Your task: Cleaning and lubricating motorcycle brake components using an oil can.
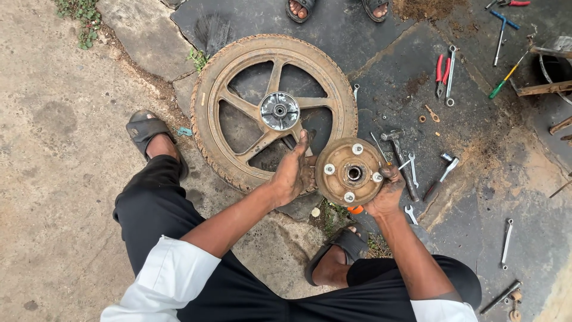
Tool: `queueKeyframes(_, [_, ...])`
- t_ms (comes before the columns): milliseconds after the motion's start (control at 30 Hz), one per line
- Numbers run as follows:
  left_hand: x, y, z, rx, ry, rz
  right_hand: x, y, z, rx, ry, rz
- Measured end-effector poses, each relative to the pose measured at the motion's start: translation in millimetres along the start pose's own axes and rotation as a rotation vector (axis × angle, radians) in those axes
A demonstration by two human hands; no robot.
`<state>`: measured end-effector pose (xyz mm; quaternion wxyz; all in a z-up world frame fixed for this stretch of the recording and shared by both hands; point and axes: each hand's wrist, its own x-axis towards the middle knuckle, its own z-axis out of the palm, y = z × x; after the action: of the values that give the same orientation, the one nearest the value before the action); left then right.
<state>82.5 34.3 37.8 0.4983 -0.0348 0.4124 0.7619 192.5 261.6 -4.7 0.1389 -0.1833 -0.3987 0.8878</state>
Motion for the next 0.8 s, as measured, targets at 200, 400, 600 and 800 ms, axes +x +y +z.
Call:
queueKeyframes(200, [-3, -3, -3, 0.029, -0.054, 0.046, -5, -3, 7, -0.01, 0.04, 0.013])
queueKeyframes(400, [16, -34, -10, 0.161, 0.007, 0.052, -13, 4, 25, 0.064, -0.016, 0.056])
queueKeyframes(600, [22, -52, -18, 0.035, 0.157, 0.045, -10, 38, 22, -0.021, -0.021, 0.204])
queueKeyframes(800, [7, -46, -18, 0.13, 0.365, 0.058, 8, 73, -71, -0.599, 0.089, 0.326])
